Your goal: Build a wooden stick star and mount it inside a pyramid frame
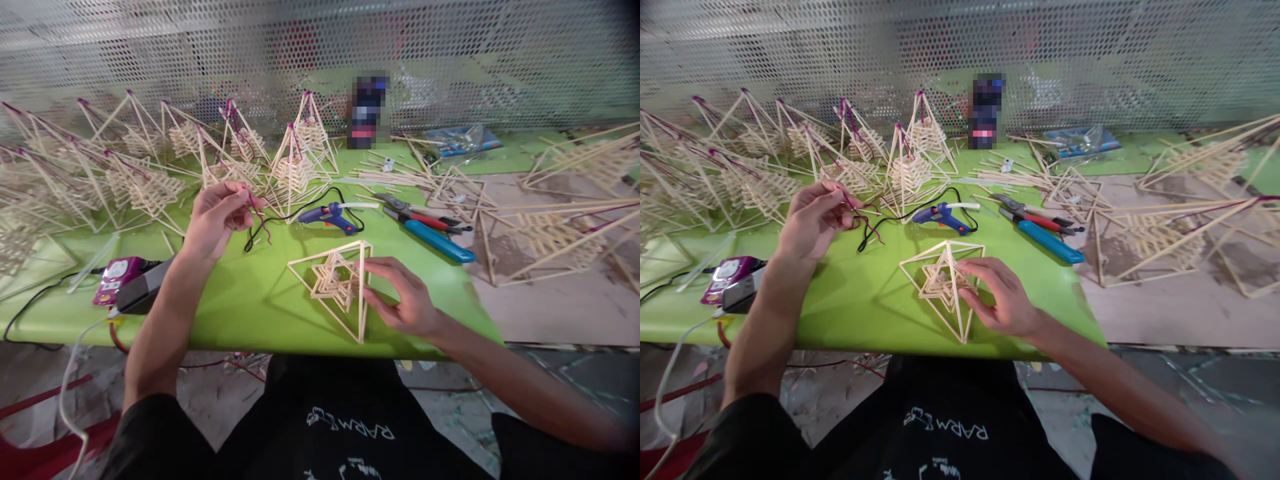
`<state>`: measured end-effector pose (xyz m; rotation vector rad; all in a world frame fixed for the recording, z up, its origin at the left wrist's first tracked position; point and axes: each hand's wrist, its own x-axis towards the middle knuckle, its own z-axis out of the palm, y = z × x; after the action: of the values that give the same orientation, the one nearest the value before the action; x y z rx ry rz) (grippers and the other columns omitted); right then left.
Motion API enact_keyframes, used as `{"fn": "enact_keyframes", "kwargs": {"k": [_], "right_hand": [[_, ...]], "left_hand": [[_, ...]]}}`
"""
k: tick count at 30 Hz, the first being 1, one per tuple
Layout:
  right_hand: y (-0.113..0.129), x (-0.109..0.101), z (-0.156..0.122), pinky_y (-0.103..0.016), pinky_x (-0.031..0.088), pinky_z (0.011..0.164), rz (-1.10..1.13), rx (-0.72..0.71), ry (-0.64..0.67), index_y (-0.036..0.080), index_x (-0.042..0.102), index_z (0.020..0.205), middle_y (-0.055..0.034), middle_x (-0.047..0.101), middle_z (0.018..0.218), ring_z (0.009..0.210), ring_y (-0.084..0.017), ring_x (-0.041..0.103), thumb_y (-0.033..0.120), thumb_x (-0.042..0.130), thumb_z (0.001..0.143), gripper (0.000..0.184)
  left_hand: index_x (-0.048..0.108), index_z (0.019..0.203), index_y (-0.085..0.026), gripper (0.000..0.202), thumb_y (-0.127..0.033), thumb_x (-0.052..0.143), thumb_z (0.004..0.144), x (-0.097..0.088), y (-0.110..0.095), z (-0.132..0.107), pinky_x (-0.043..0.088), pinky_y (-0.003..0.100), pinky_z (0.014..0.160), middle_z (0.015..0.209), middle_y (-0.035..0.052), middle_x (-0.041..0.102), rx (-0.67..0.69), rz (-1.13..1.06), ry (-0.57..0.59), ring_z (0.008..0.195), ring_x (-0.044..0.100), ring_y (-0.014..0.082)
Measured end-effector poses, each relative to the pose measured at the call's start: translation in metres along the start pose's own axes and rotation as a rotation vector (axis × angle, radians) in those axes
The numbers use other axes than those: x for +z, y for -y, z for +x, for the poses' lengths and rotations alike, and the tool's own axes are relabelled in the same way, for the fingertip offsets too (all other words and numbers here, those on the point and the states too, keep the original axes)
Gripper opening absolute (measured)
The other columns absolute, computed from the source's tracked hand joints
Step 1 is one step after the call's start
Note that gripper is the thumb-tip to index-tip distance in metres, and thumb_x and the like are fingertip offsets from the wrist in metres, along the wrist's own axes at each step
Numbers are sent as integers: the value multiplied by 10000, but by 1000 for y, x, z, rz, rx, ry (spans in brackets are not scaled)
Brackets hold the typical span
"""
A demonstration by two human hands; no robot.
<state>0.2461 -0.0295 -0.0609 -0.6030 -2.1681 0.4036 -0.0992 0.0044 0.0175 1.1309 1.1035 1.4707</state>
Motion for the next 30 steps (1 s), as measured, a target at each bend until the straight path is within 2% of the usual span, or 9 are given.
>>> {"fn": "enact_keyframes", "kwargs": {"k": [6,9,13,18,22,25,27,30], "right_hand": [[0,0,-1,-414,624,869,-19,13,3,178,566,1347,-132,703,1154,1030,-243,691,143,686,878,485],[-1,0,-1,-406,623,864,-26,15,4,180,568,1345,-128,708,1142,1017,-241,693,142,684,879,481],[0,-1,2,-384,622,828,-26,15,-19,192,590,1317,-110,715,1097,963,-227,699,136,696,872,461],[1,0,2,-347,618,808,-9,35,-96,223,627,1258,-77,730,1047,924,-204,714,125,722,859,422],[-1,1,0,-334,605,791,-19,103,-150,231,629,1249,-39,738,942,847,-182,716,133,736,855,419],[-3,-1,0,-318,583,727,-5,44,-162,229,658,1159,-26,742,878,782,-170,703,107,734,853,338],[-2,-4,1,-304,564,669,2,-18,-154,229,675,1057,-16,742,823,714,-159,683,98,730,856,246],[0,-8,-1,-299,562,631,19,-66,-119,212,669,994,-22,735,769,665,-158,677,102,680,890,152]], "left_hand": [[618,789,-178,240,-292,825,748,1,-6,-6,439,182,393,713,22,751,18,-56,45,431,590,86],[641,788,-176,244,-308,845,760,0,-6,-9,441,180,392,706,18,748,60,-75,114,435,602,87],[690,821,-171,191,-310,821,817,0,-5,-13,478,195,393,760,39,774,188,-114,276,452,644,108],[707,905,-178,54,-232,711,910,11,-15,-32,548,203,400,856,45,788,318,-164,586,528,715,143],[701,958,-190,52,-224,687,920,29,-28,-47,606,229,476,868,46,772,251,-176,641,572,734,156],[698,970,-199,48,-221,680,931,43,-31,-54,605,210,476,859,51,765,214,-158,699,599,737,156],[693,971,-197,40,-204,682,933,49,-27,-59,608,197,499,873,53,764,214,-120,705,614,739,147],[686,967,-162,51,-161,689,916,48,-11,-70,611,195,526,899,68,760,326,-70,657,627,740,138]]}}
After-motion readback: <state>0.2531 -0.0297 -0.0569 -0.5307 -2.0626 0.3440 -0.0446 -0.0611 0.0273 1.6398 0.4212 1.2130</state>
